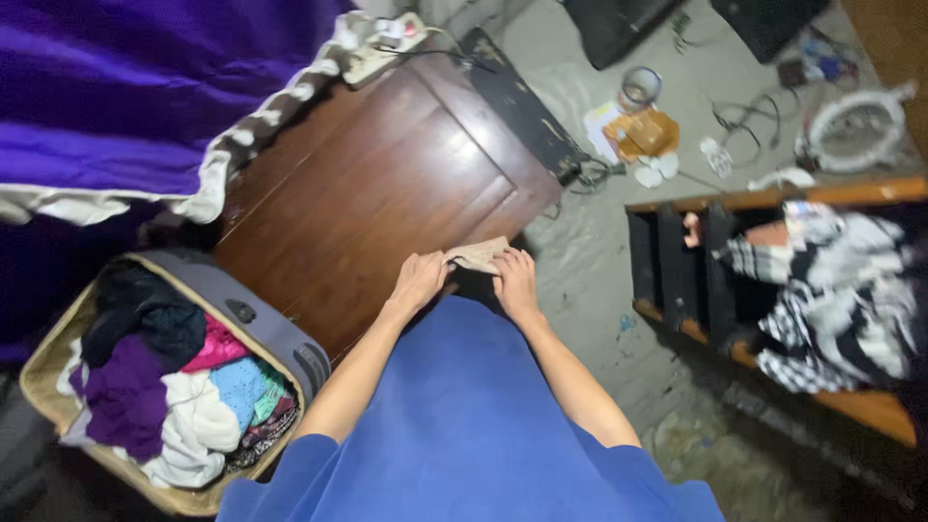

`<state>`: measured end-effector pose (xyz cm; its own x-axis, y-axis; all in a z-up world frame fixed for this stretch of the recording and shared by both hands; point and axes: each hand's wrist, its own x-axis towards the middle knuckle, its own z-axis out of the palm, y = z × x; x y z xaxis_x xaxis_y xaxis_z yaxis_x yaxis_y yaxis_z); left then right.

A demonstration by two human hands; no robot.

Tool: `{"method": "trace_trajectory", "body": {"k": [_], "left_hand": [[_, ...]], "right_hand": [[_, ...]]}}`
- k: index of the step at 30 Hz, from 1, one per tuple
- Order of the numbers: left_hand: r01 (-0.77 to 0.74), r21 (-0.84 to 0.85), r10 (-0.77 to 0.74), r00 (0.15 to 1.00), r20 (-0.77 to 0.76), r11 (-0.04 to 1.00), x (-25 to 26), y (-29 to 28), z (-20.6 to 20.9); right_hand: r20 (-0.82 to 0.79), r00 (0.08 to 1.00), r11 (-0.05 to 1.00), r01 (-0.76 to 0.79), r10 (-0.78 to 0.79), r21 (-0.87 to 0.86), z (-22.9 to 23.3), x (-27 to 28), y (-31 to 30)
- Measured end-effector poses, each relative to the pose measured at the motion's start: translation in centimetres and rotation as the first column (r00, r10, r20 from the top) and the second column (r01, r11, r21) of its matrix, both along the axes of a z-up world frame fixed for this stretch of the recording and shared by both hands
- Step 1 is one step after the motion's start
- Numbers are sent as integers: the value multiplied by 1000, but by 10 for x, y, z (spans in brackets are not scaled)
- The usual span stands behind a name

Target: The person folds a small striped cloth and places it on a wooden surface. They then wipe the edge of a black drawer with the cloth. Next, they pick up a striped sweater, fold it, and place it into an open suitcase. Finally, they pick up a checkered shirt, fold it, and place it into the suitcase.

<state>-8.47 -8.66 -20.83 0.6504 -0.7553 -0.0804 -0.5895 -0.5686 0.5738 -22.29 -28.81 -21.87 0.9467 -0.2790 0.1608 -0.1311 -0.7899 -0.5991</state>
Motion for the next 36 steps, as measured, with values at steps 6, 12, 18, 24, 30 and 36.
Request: {"method": "trace_trajectory", "body": {"k": [6, 12, 18, 24, 30, 36], "left_hand": [[261, -46, -265, 953, -148, 964, -33, -60, 58], [481, -132, -491, 776, -395, 867, -78, -148, 117], [429, -461, -629, 532, -567, 777, -121, -215, 98], [204, -349, -403, 382, -832, 915, -165, -268, 95], [234, -362, -431, 439, -789, 902, -198, -312, 111], [436, -500, -610, 156, -777, 748, -217, -348, 136]], "right_hand": [[-171, 942, 806, 335, -288, 488, 39, -89, -57], [-126, 837, 499, 431, -532, 752, 54, -214, -106], [-90, 438, 77, 349, -894, 934, 109, -304, -99], [-135, 79, -117, 199, -988, 973, 125, -340, -89], [-69, 17, -55, 433, -997, 900, 129, -314, -90], [242, 255, 332, 419, -936, 845, 171, -234, -120]]}}
